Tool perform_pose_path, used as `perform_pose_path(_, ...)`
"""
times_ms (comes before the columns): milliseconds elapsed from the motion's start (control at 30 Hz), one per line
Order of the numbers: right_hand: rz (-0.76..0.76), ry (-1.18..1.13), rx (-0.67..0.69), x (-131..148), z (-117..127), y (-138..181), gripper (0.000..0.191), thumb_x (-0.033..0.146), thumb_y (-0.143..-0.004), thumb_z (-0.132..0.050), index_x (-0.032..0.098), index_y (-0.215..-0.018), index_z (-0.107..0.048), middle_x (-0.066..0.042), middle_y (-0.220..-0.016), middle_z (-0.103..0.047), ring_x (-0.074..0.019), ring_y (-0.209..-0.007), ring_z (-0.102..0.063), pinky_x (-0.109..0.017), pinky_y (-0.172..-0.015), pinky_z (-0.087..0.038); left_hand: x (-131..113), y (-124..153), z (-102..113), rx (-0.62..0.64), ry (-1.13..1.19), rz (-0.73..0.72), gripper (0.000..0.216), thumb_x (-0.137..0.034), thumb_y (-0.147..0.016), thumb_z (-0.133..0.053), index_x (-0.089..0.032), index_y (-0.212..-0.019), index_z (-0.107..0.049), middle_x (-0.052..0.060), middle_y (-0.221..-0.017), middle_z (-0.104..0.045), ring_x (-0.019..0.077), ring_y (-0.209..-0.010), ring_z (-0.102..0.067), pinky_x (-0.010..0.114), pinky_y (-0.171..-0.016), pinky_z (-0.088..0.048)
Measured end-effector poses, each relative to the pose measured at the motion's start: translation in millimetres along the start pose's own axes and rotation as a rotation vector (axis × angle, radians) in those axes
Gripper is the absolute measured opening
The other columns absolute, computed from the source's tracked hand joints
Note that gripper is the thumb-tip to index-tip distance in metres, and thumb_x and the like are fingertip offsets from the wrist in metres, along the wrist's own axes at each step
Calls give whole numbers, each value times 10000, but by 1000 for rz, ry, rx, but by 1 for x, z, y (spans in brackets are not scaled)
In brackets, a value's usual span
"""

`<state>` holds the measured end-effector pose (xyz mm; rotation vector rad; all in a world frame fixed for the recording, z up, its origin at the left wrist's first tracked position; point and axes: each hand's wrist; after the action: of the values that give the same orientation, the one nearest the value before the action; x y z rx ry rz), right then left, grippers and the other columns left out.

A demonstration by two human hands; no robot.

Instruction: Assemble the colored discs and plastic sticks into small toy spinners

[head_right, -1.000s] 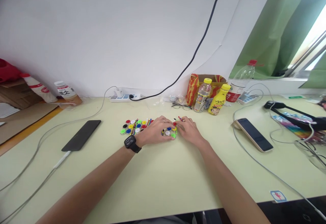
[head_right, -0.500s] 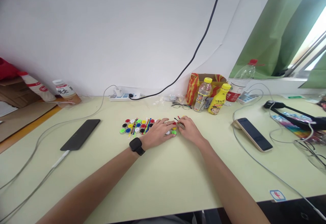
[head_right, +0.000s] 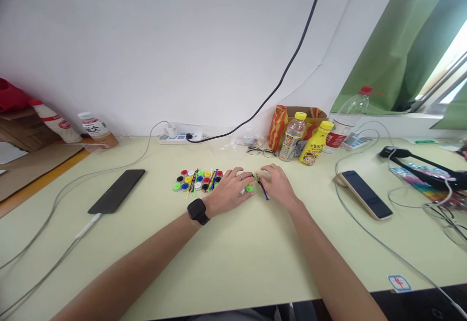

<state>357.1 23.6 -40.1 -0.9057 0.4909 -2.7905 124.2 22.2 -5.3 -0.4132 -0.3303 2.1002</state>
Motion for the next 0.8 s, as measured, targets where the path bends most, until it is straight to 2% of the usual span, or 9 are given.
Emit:
perform_pose_path(100, 2, 145, 9, -9, 1, -2, 208, 224, -881, -580, 185, -1016, -734, -148, -1091, -712, -297, -1060, -623, -432, -957, -473, -17, -1, -1, 38, -5, -82, 290, -343, -993, -577, -218, -1249, -626, 112, -1248, -659, 329, -1204, -513, 486, -982, -418)
perform_pose_path(200, -14, 147, 83, -11, 2, -1, 155, 193, -865, -569, 197, -858, -723, -115, -958, -713, -260, -930, -643, -379, -860, -490, -33, 0, -5, 92, -26, -170, 251, -353, -1002, -550, -199, -1178, -641, 123, -1167, -666, 332, -1157, -515, 486, -954, -419)
perform_pose_path(333, -75, -16, 129, -8, 4, 1, 131, 179, -815, -605, 200, -863, -724, -82, -915, -732, -213, -786, -665, -331, -756, -511, -41, 5, -10, 127, -57, -193, 254, -368, -1018, -507, -180, -1120, -645, 135, -1157, -650, 333, -1106, -517, 484, -899, -431)
perform_pose_path(500, -154, -245, 162, 4, 1, 3, 161, 226, -823, -620, 203, -938, -730, -48, -839, -742, -203, -712, -679, -321, -689, -528, -42, 6, -9, 128, -34, -164, 263, -378, -994, -554, -199, -1163, -647, 126, -1184, -641, 345, -1145, -509, 504, -957, -428)
perform_pose_path(600, -152, -291, 153, 12, 1, 4, 161, 292, -880, -599, 209, -952, -716, -43, -837, -744, -198, -711, -681, -312, -673, -525, -31, 1, 2, 112, -1, -156, 261, -370, -976, -587, -215, -1177, -649, 114, -1256, -634, 347, -1205, -498, 509, -1000, -429)
perform_pose_path(667, -130, -248, 135, 15, 1, 5, 181, 334, -913, -589, 208, -968, -707, -51, -850, -736, -196, -719, -675, -312, -681, -523, -15, -2, 13, 95, 27, -118, 265, -358, -998, -554, -232, -1214, -642, 98, -1272, -642, 325, -1228, -504, 492, -1026, -434)
perform_pose_path(800, -57, -125, 138, 16, -3, 7, 225, 339, -931, -594, 199, -1078, -692, -69, -930, -695, -189, -716, -652, -321, -691, -522, 26, 0, 26, 31, 6, 81, 349, -375, -1071, -394, -199, -1290, -602, 118, -1278, -652, 290, -1265, -520, 465, -1084, -426)
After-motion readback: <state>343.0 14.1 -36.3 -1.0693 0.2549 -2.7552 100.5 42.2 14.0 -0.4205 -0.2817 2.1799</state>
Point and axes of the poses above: each hand's wrist, its own y-axis away from the middle knuckle, its own z-axis out of the back of the hand, x = y × z
